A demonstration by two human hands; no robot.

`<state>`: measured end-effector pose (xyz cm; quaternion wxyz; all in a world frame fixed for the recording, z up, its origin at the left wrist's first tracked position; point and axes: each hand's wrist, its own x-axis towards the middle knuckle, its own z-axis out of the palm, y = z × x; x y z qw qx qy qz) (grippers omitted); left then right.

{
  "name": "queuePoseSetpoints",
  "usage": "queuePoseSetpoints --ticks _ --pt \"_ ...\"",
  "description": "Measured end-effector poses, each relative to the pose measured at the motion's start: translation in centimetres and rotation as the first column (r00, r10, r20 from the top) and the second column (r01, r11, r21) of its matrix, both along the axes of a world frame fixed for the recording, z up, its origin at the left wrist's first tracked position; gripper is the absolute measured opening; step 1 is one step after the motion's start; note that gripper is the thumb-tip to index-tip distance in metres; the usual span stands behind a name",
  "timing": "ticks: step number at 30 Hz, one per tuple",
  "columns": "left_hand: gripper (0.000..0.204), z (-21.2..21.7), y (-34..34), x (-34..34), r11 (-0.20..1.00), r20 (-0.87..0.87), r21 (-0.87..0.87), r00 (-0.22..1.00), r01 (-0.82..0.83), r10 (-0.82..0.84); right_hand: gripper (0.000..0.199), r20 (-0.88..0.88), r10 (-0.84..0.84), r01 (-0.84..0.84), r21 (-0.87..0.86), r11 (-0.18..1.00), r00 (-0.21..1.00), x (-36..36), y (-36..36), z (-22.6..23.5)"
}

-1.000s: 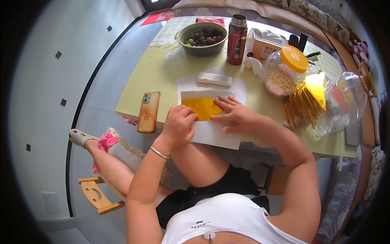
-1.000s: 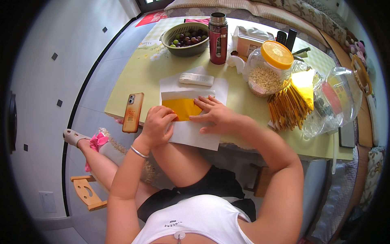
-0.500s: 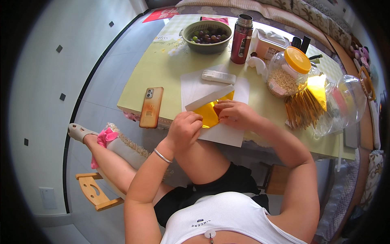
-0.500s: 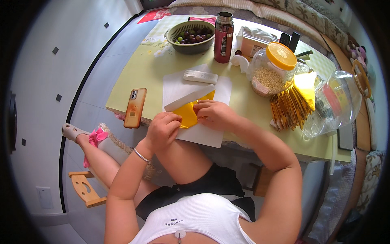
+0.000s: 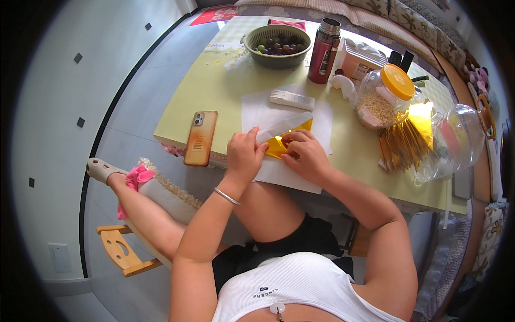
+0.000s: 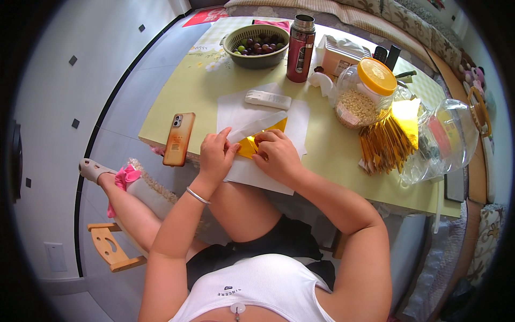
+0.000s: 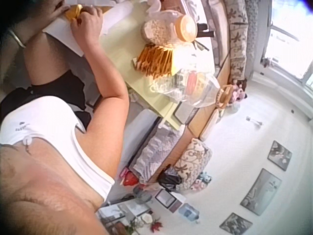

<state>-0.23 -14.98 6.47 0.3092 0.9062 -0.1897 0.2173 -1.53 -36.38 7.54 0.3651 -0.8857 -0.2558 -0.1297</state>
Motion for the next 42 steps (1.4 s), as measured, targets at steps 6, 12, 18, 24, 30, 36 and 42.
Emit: queuePoseSetpoints --ticks 6,12,18,24,30,36,42 --pt "0.047 -0.4 -0.6 0.6 0.995 0.007 0.092 0.999 -0.031 0.031 0.015 0.023 -0.01 0.011 -0.037 0.999 1.0 0.0 0.0 0.0" --pt "0.049 -0.3 -0.7 0.6 0.989 0.018 0.14 0.999 -0.049 0.047 0.036 0.122 -0.004 0.015 -0.085 0.996 0.992 -0.3 0.5 0.1" --pt "0.039 1.7 -1.0 -0.6 0.973 0.258 0.228 0.966 -0.027 -0.034 0.039 0.17 0.009 0.025 -0.195 0.981 0.985 -0.3 0.7 -0.5" --pt "0.026 0.6 -0.9 -3.5 0.948 0.137 0.308 0.983 0.075 -0.123 0.039 0.154 0.009 0.029 -0.24 0.97 0.988 -0.6 0.7 -0.2" --pt "0.02 2.2 -2.1 -1.4 0.964 -0.051 0.266 0.999 0.027 -0.014 0.06 0.046 0.013 -0.003 -0.213 0.977 0.999 0.8 -0.2 0.4" --pt "0.042 2.4 -3.1 0.7 0.96 0.16 0.231 0.98 -0.156 0.121 0.076 0.093 -0.037 0.066 -0.333 0.941 0.995 4.0 -1.3 2.0" --pt "0.044 2.5 -3.4 1.2 0.937 0.033 0.348 0.999 -0.015 0.004 0.053 0.238 0.205 -0.064 -0.49 0.869 0.949 7.3 -2.6 2.1"
